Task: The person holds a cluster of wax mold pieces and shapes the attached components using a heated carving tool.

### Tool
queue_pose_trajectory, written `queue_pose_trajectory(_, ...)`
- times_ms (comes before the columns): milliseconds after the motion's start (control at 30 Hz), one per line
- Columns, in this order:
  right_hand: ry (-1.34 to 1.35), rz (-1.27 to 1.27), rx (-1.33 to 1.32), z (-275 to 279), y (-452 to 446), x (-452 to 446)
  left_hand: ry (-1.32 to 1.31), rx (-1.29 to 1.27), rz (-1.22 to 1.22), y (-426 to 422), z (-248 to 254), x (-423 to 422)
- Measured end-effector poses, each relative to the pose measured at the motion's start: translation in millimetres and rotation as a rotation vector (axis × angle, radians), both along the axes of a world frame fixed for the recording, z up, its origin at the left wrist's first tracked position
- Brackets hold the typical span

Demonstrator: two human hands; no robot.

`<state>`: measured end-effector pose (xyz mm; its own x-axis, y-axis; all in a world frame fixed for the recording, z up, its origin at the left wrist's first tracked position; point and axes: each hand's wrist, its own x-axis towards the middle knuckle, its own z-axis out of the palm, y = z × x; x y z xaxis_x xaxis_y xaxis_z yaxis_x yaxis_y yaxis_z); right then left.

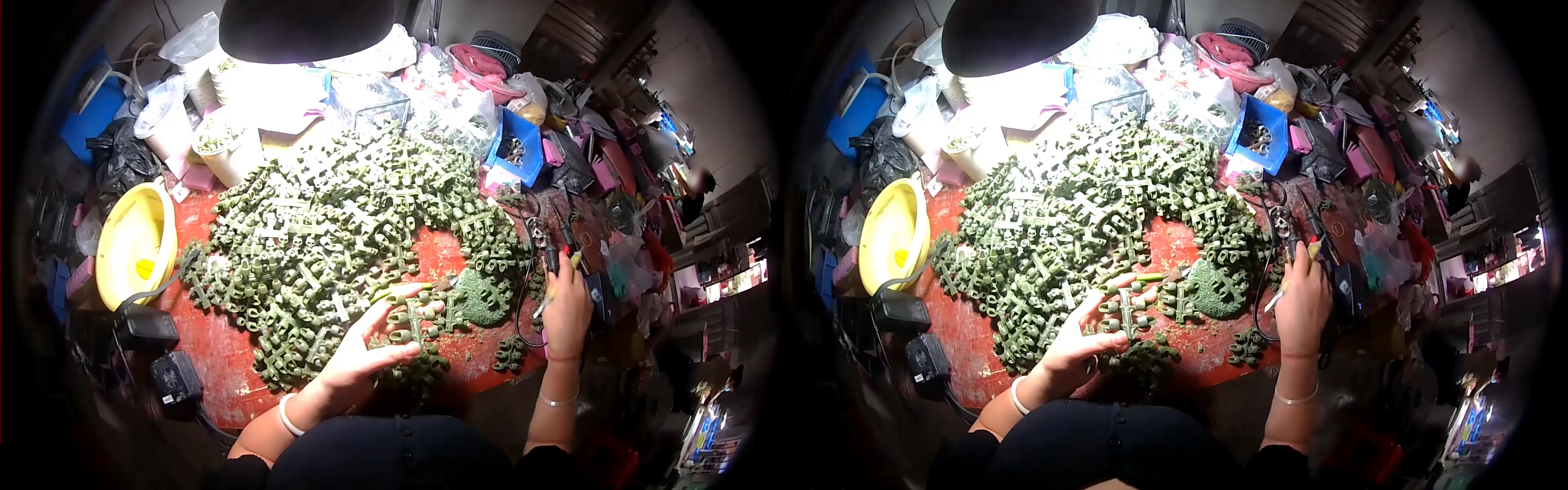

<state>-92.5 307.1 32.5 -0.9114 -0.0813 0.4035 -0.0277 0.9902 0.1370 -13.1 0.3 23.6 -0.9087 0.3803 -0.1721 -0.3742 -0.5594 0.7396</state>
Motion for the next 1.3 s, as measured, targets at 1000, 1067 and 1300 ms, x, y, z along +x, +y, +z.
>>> queue_pose_trajectory(1000, 0.045, 0.752, -0.773, 15.2, -100.8, 76.6, 0.205, -0.175, -0.102, 2.9, -26.7, 4.3)
queue_pose_trajectory(1067, -0.041, 0.788, -0.857, 19.4, -97.2, 74.9, 0.154, -0.147, -0.125, 3.5, -23.7, 4.1)
queue_pose_trajectory(1300, 0.073, 0.659, -0.743, 18.5, -99.3, 75.6, 0.131, -0.084, -0.159, 1.4, -14.3, 3.8)
